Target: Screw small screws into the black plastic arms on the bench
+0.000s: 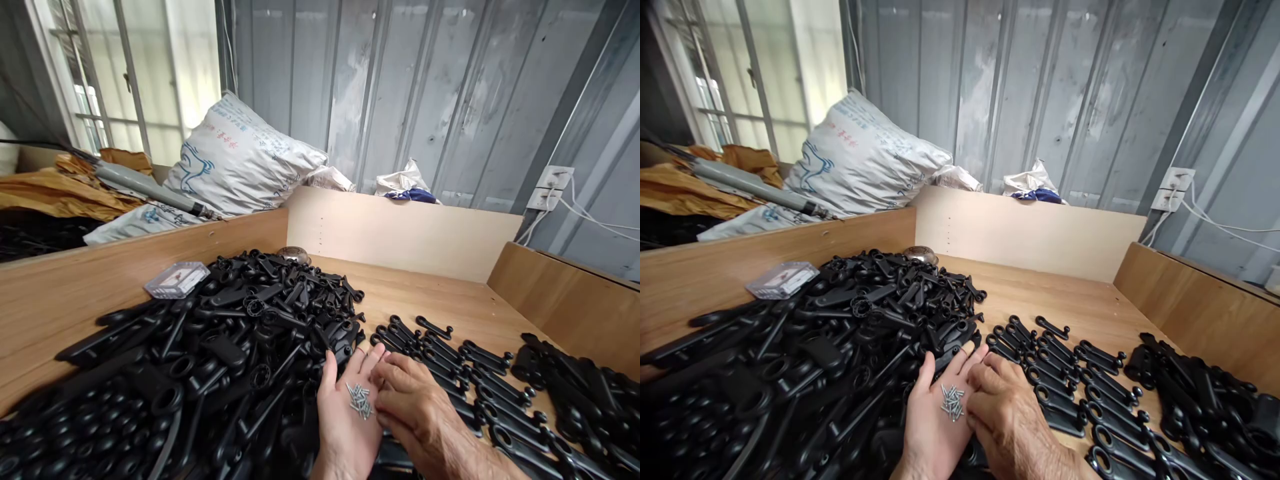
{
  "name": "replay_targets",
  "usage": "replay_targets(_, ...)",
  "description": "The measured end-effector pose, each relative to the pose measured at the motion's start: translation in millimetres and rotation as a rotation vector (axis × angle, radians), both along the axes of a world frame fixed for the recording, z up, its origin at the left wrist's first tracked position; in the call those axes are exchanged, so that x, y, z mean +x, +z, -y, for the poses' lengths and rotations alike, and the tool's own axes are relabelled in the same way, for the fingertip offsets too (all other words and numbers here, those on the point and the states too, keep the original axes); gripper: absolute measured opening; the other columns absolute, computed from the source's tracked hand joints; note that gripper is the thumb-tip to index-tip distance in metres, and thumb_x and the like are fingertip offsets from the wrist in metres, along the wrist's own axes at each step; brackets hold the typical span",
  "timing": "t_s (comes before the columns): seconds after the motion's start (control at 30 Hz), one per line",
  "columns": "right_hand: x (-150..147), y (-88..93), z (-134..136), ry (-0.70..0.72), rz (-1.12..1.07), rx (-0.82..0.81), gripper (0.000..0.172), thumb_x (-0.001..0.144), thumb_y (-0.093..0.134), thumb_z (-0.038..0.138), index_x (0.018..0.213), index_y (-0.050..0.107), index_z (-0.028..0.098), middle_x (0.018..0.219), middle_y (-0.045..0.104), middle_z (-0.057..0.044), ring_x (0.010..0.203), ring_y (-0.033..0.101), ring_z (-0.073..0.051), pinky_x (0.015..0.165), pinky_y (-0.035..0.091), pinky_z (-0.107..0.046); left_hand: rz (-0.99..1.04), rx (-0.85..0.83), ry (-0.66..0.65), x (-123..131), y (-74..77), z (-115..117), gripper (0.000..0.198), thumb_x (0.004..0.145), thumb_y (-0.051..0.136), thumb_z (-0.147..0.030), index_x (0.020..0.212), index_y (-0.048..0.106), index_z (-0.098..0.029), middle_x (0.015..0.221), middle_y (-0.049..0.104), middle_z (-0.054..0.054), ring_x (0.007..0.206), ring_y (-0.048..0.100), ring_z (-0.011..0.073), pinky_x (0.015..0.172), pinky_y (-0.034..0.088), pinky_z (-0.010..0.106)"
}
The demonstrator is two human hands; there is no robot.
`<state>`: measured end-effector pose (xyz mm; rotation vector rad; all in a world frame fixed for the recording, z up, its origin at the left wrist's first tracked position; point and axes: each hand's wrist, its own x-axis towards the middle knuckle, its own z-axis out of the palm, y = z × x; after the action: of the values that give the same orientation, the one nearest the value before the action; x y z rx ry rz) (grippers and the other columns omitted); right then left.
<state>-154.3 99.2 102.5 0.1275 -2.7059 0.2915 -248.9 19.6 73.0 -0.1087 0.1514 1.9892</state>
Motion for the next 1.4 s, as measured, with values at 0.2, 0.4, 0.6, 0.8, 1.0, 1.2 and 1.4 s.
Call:
replay_targets(0.2, -5, -13.2, -1, -0.032, -0.059, 0.002, 0.018, 0.083, 0.046, 0.018, 0.085, 0.064, 0.020, 0.109, 0.060, -0.006, 0.108, 0.044, -0.025, 0.091, 0.035, -0.041, -0.004, 0.024, -0.021, 5, -5.1, -4, 0.068, 0.089, 0.031, -0.055, 0.139, 0.025, -0.009, 0.127, 0.050, 0.020, 0.114, 0.051, 0.0294, 0.097, 0.039, 0.044)
replay_targets(0.4, -5, -10.8, 4, 0.006, -0.111, 0.075, 0.016, 0.084, 0.045, 0.022, 0.076, 0.060, 0.020, 0.112, 0.057, -0.004, 0.108, 0.042, -0.025, 0.092, 0.032, -0.043, -0.016, 0.077, -0.061, 4, -13.0, -8, 0.069, 0.088, 0.031, -0.056, 0.136, 0.031, -0.007, 0.123, 0.052, 0.021, 0.115, 0.050, 0.0300, 0.100, 0.035, 0.046)
replay_targets(0.6, -16, -10.7, 10, -0.080, 0.042, 0.203, 0.013, 0.080, 0.050, 0.017, 0.073, 0.062, 0.017, 0.103, 0.061, -0.007, 0.106, 0.045, -0.028, 0.093, 0.033, -0.046, 0.013, 0.051, -0.089, 10, 0.1, -4, 0.055, 0.089, 0.029, -0.053, 0.084, 0.063, -0.010, 0.105, 0.061, 0.017, 0.114, 0.050, 0.0298, 0.102, 0.033, 0.041)
replay_targets(0.8, -21, -10.3, 12, -0.055, 0.070, 0.246, 0.011, 0.079, 0.051, 0.013, 0.079, 0.062, 0.014, 0.099, 0.061, -0.008, 0.104, 0.045, -0.027, 0.099, 0.029, -0.046, 0.013, 0.056, -0.082, 10, 9.8, 1, 0.059, 0.091, 0.022, -0.049, 0.077, 0.064, -0.009, 0.092, 0.063, 0.016, 0.106, 0.056, 0.0266, 0.094, 0.040, 0.038)
replay_targets(1.0, -12, 8.9, -4, 0.039, 0.012, -0.060, 0.017, 0.085, 0.048, 0.013, 0.073, 0.060, 0.016, 0.095, 0.062, -0.005, 0.093, 0.051, -0.020, 0.090, 0.038, -0.037, 0.030, -0.022, -0.017, 9, 6.6, 0, 0.047, 0.092, 0.031, -0.042, 0.099, 0.059, -0.004, 0.091, 0.063, 0.017, 0.082, 0.063, 0.0194, 0.070, 0.050, 0.027)
replay_targets(1.2, 22, 1.8, -37, -0.140, 0.044, -0.243, 0.021, 0.085, 0.047, 0.013, 0.074, 0.065, 0.017, 0.102, 0.060, -0.007, 0.098, 0.052, -0.019, 0.088, 0.041, -0.033, -0.004, -0.147, 0.136, 7, 8.2, -1, 0.058, 0.091, 0.033, -0.046, 0.127, 0.040, -0.001, 0.118, 0.054, 0.025, 0.107, 0.056, 0.0326, 0.081, 0.052, 0.041)
replay_targets(1.4, 51, -26.9, -35, -0.206, 0.293, -0.153, 0.020, 0.077, 0.053, 0.005, 0.070, 0.066, 0.018, 0.110, 0.058, -0.005, 0.107, 0.048, -0.021, 0.090, 0.040, -0.033, -0.009, -0.115, 0.128, 5, 5.7, -1, 0.060, 0.090, 0.032, -0.046, 0.127, 0.039, 0.001, 0.119, 0.054, 0.025, 0.110, 0.053, 0.0331, 0.082, 0.053, 0.043)
